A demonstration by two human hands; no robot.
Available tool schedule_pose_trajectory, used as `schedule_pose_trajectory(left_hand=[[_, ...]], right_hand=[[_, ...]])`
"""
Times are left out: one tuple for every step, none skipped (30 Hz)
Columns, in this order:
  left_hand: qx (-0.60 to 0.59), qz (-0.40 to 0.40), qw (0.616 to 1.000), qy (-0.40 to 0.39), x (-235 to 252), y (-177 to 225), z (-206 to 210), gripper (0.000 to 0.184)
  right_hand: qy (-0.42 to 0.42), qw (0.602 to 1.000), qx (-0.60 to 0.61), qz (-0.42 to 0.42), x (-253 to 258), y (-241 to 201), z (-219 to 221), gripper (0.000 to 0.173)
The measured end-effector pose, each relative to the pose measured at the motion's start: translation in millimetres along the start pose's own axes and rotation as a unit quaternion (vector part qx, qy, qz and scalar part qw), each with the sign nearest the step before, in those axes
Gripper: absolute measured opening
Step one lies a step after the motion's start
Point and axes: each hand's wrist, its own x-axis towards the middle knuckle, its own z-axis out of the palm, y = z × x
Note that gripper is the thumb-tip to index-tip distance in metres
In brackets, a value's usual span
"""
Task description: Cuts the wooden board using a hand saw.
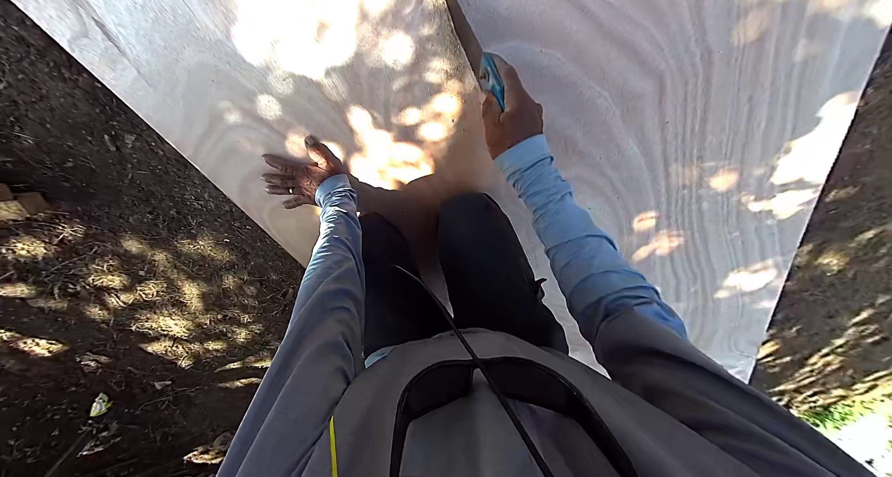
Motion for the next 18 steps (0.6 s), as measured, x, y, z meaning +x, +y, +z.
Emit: schedule_pose_trajectory(left_hand=[[-0.004,0.001,1.000,0.005,4.7,6.7,1.5,0.101],[-0.004,0.000,1.000,0.008,4.6,6.3,2.9,0.101],[-0.003,0.002,1.000,0.003,2.0,1.5,3.5,0.102],[0.001,0.003,1.000,0.001,0.9,-0.5,3.5,0.102],[0.002,0.004,1.000,0.002,2.4,2.2,4.1,0.102],[0.004,0.005,1.000,0.001,3.2,4.5,3.2,0.100],[0.012,0.006,1.000,0.000,2.0,2.6,1.5,0.100],[0.015,0.005,1.000,0.000,1.1,1.1,-0.2,0.100],[0.012,0.004,1.000,0.005,3.2,3.3,1.2,0.100],[0.007,0.004,1.000,0.007,4.6,5.5,3.4,0.100],[0.006,0.004,1.000,0.006,3.9,4.6,4.6,0.100],[0.007,0.003,1.000,0.005,2.8,2.4,4.8,0.100],[0.006,0.002,1.000,0.002,2.5,0.9,3.7,0.100],[0.000,0.003,1.000,0.003,2.3,0.7,1.8,0.100],[-0.004,0.002,1.000,0.005,2.3,2.7,1.2,0.100],[-0.008,0.001,1.000,0.008,4.1,5.7,2.3,0.100],[-0.007,-0.001,1.000,0.006,3.7,5.8,2.8,0.100],[0.001,-0.004,1.000,0.000,-0.5,1.6,0.7,0.100]], right_hand=[[0.014,1.000,0.001,-0.003,-14.0,9.1,-1.4,0.051],[0.024,1.000,0.002,0.002,-39.7,28.0,-2.1,0.050],[0.029,1.000,-0.001,0.007,-73.4,49.6,-4.9,0.049],[0.030,0.999,-0.004,0.011,-104.8,67.7,-11.0,0.049],[0.027,1.000,-0.006,0.015,-128.8,80.6,-18.7,0.049],[0.019,0.999,-0.012,0.023,-147.6,88.0,-27.1,0.049],[0.011,0.999,-0.018,0.034,-161.2,87.5,-35.9,0.049],[0.008,0.999,-0.026,0.039,-162.9,79.6,-42.2,0.049],[0.009,0.999,-0.032,0.036,-151.0,67.3,-43.8,0.048],[0.009,0.999,-0.035,0.033,-129.5,54.1,-40.9,0.047],[0.008,0.999,-0.035,0.027,-101.6,42.2,-33.0,0.047],[0.003,0.999,-0.034,0.021,-69.6,30.5,-22.1,0.047],[-0.003,0.999,-0.031,0.018,-36.1,18.5,-10.5,0.048],[-0.006,0.999,-0.029,0.019,-6.6,6.9,-1.5,0.049],[-0.011,0.999,-0.027,0.024,16.1,-4.0,1.1,0.050],[-0.015,0.999,-0.025,0.023,31.3,-14.4,-0.3,0.051],[-0.019,0.999,-0.024,0.022,34.6,-19.5,-3.0,0.052],[-0.024,0.999,-0.022,0.023,23.7,-16.7,-6.0,0.052]])
